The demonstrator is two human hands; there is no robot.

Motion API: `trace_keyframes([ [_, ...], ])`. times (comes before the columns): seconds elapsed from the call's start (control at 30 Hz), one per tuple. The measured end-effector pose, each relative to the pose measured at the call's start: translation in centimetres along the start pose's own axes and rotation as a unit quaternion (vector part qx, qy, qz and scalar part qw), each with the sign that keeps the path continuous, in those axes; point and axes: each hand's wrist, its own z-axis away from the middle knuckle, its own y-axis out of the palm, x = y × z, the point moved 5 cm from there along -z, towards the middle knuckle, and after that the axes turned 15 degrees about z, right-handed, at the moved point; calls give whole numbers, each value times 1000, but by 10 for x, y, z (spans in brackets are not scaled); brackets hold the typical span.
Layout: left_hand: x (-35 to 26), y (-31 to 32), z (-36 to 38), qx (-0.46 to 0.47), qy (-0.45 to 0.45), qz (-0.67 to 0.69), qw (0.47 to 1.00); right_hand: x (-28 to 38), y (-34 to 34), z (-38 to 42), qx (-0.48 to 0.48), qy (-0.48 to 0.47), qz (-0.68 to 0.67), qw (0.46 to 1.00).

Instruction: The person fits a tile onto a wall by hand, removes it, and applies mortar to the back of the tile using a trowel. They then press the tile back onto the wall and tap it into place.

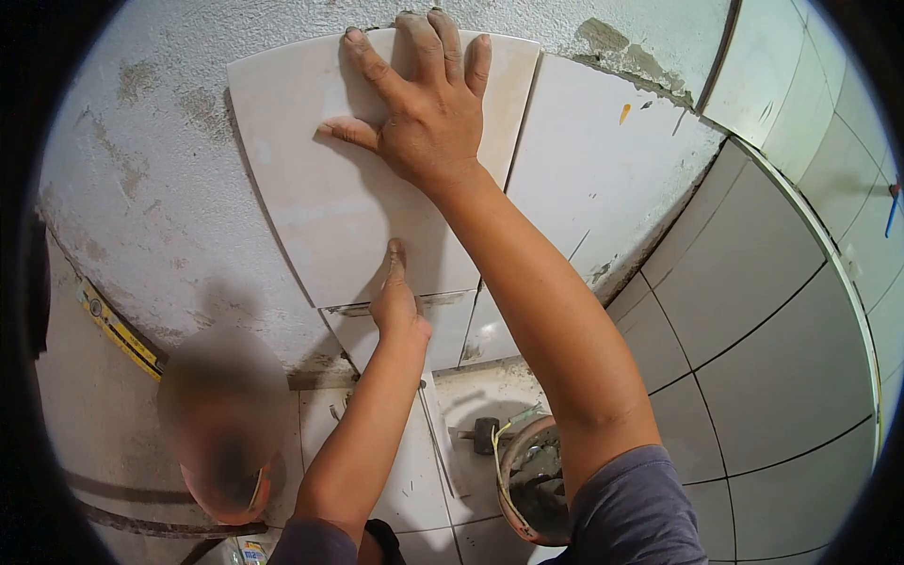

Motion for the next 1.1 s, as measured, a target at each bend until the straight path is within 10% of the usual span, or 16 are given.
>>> trace_keyframes([
  [0.2,-3,4,9,-19,-5,24,1000,0,7,-4,115,-6,41,993],
  [1.1,-18,2,9,-1,33,-12,999,1,11,4,8,-6,59,998],
])
